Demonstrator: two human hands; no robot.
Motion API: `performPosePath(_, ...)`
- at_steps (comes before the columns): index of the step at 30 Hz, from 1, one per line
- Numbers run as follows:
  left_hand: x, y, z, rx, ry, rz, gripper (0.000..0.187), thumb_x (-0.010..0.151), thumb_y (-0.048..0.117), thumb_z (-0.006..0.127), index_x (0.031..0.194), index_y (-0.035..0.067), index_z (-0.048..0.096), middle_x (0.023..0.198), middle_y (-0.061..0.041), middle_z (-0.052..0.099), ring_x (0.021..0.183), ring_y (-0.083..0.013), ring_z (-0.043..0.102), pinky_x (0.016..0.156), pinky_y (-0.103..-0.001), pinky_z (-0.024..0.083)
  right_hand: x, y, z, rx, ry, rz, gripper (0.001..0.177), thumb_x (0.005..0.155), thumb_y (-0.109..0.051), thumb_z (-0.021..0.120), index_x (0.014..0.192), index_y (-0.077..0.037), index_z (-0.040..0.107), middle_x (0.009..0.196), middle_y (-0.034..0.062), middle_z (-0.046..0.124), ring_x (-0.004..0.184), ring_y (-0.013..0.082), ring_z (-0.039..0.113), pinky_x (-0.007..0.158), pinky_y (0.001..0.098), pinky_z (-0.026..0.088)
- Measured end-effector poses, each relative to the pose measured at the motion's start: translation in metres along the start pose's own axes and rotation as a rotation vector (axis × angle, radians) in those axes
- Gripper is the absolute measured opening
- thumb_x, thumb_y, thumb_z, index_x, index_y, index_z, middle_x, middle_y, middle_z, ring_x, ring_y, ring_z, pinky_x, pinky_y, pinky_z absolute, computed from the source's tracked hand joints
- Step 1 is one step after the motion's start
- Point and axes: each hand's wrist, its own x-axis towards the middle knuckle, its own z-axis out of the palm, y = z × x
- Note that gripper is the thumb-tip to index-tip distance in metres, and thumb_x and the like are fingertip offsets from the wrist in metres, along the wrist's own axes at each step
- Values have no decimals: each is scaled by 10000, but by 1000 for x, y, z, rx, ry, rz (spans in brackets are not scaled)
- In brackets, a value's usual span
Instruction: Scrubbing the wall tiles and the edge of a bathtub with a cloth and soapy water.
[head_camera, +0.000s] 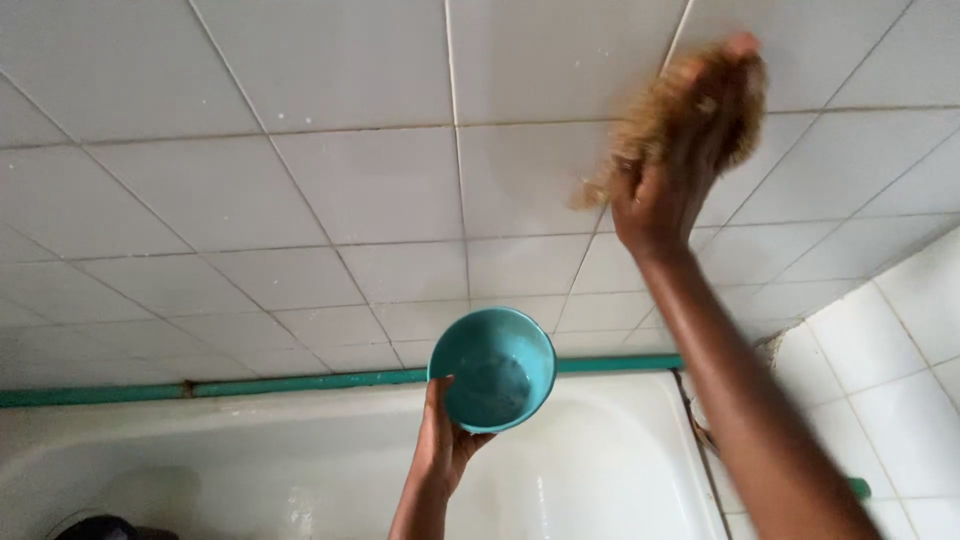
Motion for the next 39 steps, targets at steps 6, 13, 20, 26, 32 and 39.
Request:
performPosePath(6, 10, -23, -17, -45, -60, 28, 1024, 802, 679, 495, 1569, 78, 180, 1464, -311, 473, 1253, -422, 634, 982, -515, 564, -40, -89, 60, 135, 192, 222, 858, 1073, -573, 420, 1703, -155, 15, 1735, 247, 41, 1627, 453, 28, 1351, 628, 28)
performPosePath(13, -4, -40, -11, 5, 18, -32, 1031, 843, 661, 449, 1594, 69, 60, 1461, -390, 416, 1254, -475, 636, 1039, -552, 566, -14, -146, 20, 229, -101, -284, 622, 1158, -408, 444, 1688, -242, 164, 1767, 83, 138, 1633, 301, 187, 1369, 542, 163)
performPosePath(20, 6, -32, 24, 50, -125, -11, 1009, 834, 669, 436, 1584, 81, 104, 1482, -335, 441, 1252, -435, 640, 1023, -539, 562, 38, -21, -13, 263, 115, -132, 615, 1187, -393, 422, 1691, -147, 169, 1757, 94, 135, 1597, 260, 135, 1311, 524, 100)
performPosePath(26, -6, -28, 30, 83, -107, -4, 1001, 853, 672, 447, 1584, 79, 106, 1439, -345, 464, 1246, -453, 638, 1020, -546, 573, -41, -12, 52, 360, 222, 590, 519, 1143, -363, 444, 1556, -84, 300, 1565, 160, 335, 1393, 295, 367, 1155, 506, 301)
performPosePath(32, -3, -39, -6, 61, -77, 24, 1014, 820, 677, 448, 1580, 73, 154, 1450, -319, 489, 1278, -433, 617, 1023, -529, 542, -120, -37, 96, 444, 296, 1325, 445, 1098, -334, 471, 1420, -30, 436, 1373, 211, 539, 1189, 312, 602, 999, 473, 500)
performPosePath(39, -5, -48, -35, 62, -21, 44, 1020, 861, 680, 425, 1598, 58, 93, 1453, -368, 446, 1302, -462, 600, 1061, -546, 535, -150, -46, 96, 1311, -6, 1788, 320, 1030, -284, 538, 1270, -72, 553, 1215, 155, 660, 1102, 297, 672, 959, 488, 572)
